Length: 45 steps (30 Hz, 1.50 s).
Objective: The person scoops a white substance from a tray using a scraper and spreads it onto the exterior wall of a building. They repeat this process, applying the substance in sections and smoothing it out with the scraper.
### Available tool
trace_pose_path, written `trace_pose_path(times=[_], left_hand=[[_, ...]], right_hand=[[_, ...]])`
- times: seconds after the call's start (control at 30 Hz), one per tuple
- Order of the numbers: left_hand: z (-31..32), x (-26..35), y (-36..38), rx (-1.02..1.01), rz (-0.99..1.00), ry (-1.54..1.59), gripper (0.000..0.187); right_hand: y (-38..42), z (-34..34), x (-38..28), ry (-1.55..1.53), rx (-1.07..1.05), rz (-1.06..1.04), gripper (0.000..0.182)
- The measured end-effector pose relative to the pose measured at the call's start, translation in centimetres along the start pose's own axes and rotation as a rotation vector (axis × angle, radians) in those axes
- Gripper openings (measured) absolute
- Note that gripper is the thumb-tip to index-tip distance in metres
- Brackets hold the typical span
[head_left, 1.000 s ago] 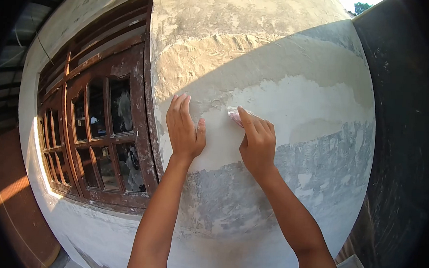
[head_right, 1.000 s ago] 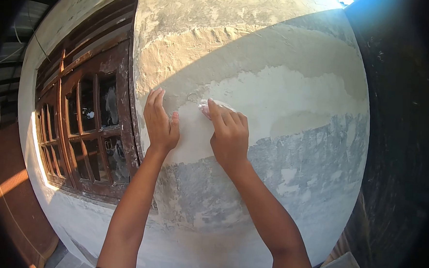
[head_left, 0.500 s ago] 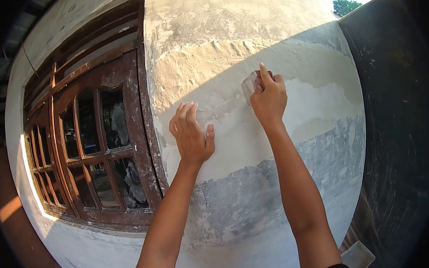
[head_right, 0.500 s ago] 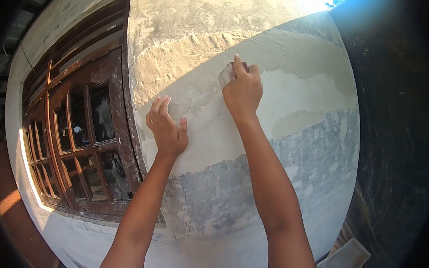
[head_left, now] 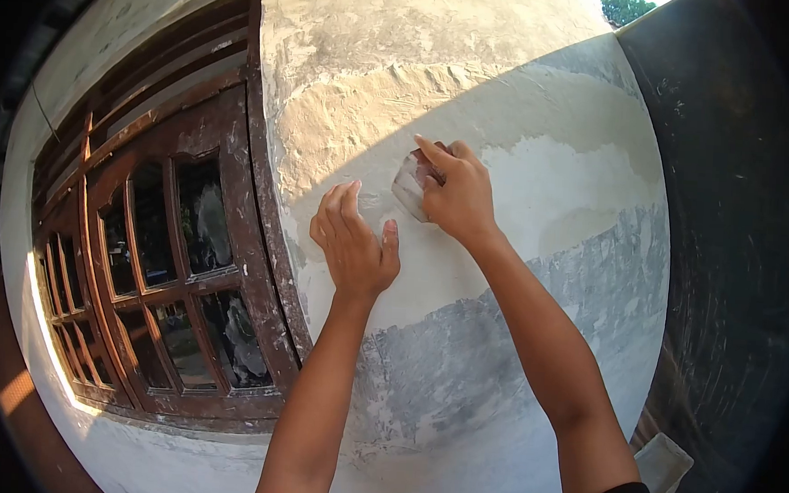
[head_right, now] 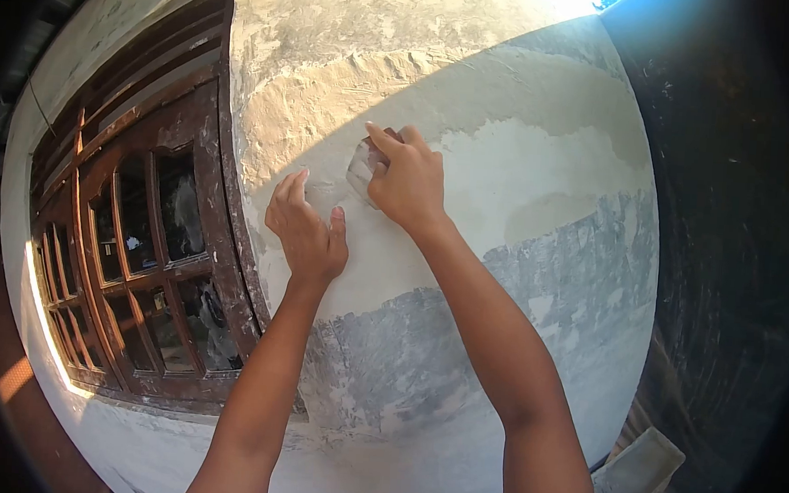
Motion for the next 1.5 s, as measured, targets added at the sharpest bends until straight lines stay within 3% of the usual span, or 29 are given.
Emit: trace_pose_path(times=[0.07,0.1,0.2,0.23,0.33,0.4,0.47,0.53,0.7,0.73,0.8,0.83,0.87,0.93,0.97,1.0,1.07,1.13,1.17,1.2,1.3,1.33,1.4,1.47,1.5], left_hand=[[0.0,0.0,0.0,-0.007,-0.011,-0.003,0.062],[0.1,0.0,0.0,-0.013,-0.018,-0.005,0.062],[0.1,0.0,0.1,-0.007,-0.005,0.007,0.062],[0.0,0.0,0.0,-0.007,-0.01,0.006,0.062],[-0.2,-0.1,0.0,-0.012,-0.013,0.01,0.063],[0.0,0.1,0.1,-0.022,-0.016,-0.005,0.062],[0.0,0.0,0.1,-0.024,-0.012,-0.013,0.061],[0.1,-0.1,0.1,-0.028,-0.008,-0.024,0.061],[-0.1,-0.1,0.1,-0.011,-0.013,-0.053,0.058],[-0.2,0.0,0.1,-0.011,-0.016,-0.055,0.058],[0.0,-0.1,0.1,-0.036,-0.023,-0.067,0.06],[-0.1,0.0,0.1,-0.037,-0.027,-0.068,0.06],[-0.2,-0.2,0.1,-0.031,-0.036,-0.072,0.06],[-0.3,-0.2,0.1,-0.03,-0.041,-0.079,0.06],[-0.2,-0.1,0.1,-0.028,-0.035,-0.083,0.06],[-0.2,-0.1,0.1,-0.024,-0.03,-0.087,0.06],[-0.1,0.0,0.2,-0.011,-0.01,-0.111,0.059],[-0.2,0.2,0.2,0.014,0.003,-0.136,0.058],[-0.2,0.1,0.1,0.012,-0.005,-0.14,0.058],[-0.3,0.0,0.1,0.007,-0.009,-0.144,0.058],[0.1,0.0,0.1,-0.038,-0.029,-0.118,0.059],[0.2,-0.1,0.1,-0.037,-0.028,-0.12,0.059],[0.1,0.0,0.1,-0.031,-0.015,-0.117,0.059],[0.0,-0.1,0.1,-0.026,-0.016,-0.113,0.058],[-0.1,-0.1,0.1,-0.025,-0.015,-0.109,0.058]], right_hand=[[-0.7,-3.5,4.5,0.132,0.219,0.217,0.05],[-1.0,-4.9,5.4,0.144,0.213,0.323,0.052],[-0.6,-2.3,1.2,-0.128,0.163,0.135,0.051],[-0.1,-0.1,-0.2,-0.138,0.048,0.076,0.05],[-0.5,-1.0,3.3,0.033,0.094,0.21,0.052],[-1.1,-4.7,5.7,0.077,0.273,0.287,0.051],[-1.2,-3.0,4.7,-0.167,0.246,0.247,0.049],[-0.2,-0.1,-0.6,-0.113,0.048,0.028,0.049],[-1.4,-4.9,6.0,0.158,0.275,0.268,0.052],[-1.2,-4.6,5.8,0.157,0.273,0.267,0.052],[-0.7,-1.5,3.9,-0.194,0.158,0.206,0.053],[0.1,0.4,1.5,-0.22,0.066,0.08,0.054],[0.2,0.3,2.0,-0.22,0.065,0.083,0.054],[0.3,-0.7,4.5,0.03,0.063,0.224,0.051],[0.1,-3.3,6.2,0.124,0.197,0.288,0.048],[-0.2,-5.4,7.1,0.148,0.222,0.38,0.048],[-0.5,-4.1,6.6,-0.064,0.223,0.374,0.05],[-0.3,-0.3,1.6,-0.105,0.087,0.111,0.052],[0.2,1.6,0.3,-0.068,-0.066,0.046,0.054],[0.0,1.5,0.9,-0.07,-0.063,0.047,0.054],[-0.5,-3.2,6.7,0.141,0.166,0.387,0.052],[-0.6,-3.2,6.4,0.138,0.167,0.386,0.052],[-0.4,-2.6,4.3,-0.001,0.219,0.3,0.052],[0.2,1.1,0.1,-0.085,0.025,0.076,0.05],[0.5,1.6,0.7,-0.03,-0.009,0.111,0.05]])
Point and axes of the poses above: each hand's wrist, its own y-axis away from the middle knuckle, its own z-axis out of the palm, x = y × z, the point moved 10 cm from there along -y, towards the middle knuckle, and after that the axes turned 1 degree about -z, right-handed, at the moved point
